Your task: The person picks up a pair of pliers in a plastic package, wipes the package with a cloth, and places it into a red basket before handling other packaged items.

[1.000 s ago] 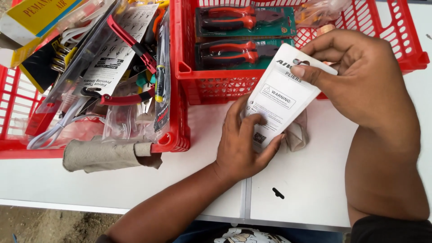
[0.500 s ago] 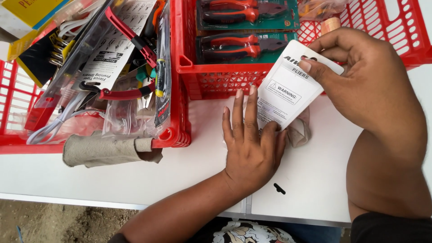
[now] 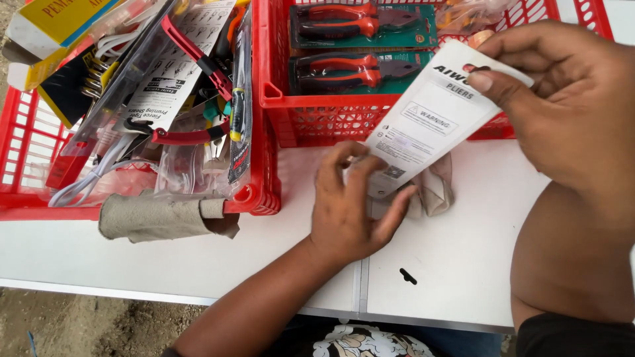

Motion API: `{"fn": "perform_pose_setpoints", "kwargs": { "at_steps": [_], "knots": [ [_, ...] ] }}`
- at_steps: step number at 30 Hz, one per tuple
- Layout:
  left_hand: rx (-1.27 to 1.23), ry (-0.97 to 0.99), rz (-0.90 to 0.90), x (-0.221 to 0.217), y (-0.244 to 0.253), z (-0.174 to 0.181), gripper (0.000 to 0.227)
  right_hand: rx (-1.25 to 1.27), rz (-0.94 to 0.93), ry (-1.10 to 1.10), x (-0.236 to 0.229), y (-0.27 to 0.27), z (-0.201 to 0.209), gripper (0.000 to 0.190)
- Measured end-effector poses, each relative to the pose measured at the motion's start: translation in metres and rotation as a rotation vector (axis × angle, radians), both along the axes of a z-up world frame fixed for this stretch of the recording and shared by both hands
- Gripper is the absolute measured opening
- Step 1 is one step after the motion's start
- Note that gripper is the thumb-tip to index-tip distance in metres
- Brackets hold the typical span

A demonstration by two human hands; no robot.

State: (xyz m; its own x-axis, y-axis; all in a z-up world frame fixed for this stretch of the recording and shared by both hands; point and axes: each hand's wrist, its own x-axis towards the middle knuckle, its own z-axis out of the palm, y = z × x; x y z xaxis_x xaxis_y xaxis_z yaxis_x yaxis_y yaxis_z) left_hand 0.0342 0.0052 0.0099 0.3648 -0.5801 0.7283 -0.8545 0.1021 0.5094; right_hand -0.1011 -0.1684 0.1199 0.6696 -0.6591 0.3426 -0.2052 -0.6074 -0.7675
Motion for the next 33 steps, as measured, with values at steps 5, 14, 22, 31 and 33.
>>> {"fn": "perform_pose_setpoints", "kwargs": {
  "at_steps": [5,14,22,31,33],
  "knots": [
    [0.161,0.438,-0.436,0.026,-0.001,0.019,0.066,-0.001,0.138,-0.036,-0.016,-0.009,0.003,0.017],
    [0.291,0.786,-0.538,0.014,-0.016,-0.023,0.04,0.181,0.237,-0.042,0.03,0.027,0.011,0.025],
    [0.177,0.97,-0.625,0.017,-0.017,-0.02,0.046,0.062,0.036,0.471,0.011,0.044,-0.012,0.066],
    [0.14,0.753,-0.683,0.016,-0.022,-0.039,0.041,-0.128,0.125,-0.172,-0.019,0.045,-0.112,0.036],
    [0.17,0.701,-0.699,0.014,-0.017,-0.031,0.04,-0.173,0.113,-0.21,-0.026,0.047,-0.125,0.034]
  ]
}}
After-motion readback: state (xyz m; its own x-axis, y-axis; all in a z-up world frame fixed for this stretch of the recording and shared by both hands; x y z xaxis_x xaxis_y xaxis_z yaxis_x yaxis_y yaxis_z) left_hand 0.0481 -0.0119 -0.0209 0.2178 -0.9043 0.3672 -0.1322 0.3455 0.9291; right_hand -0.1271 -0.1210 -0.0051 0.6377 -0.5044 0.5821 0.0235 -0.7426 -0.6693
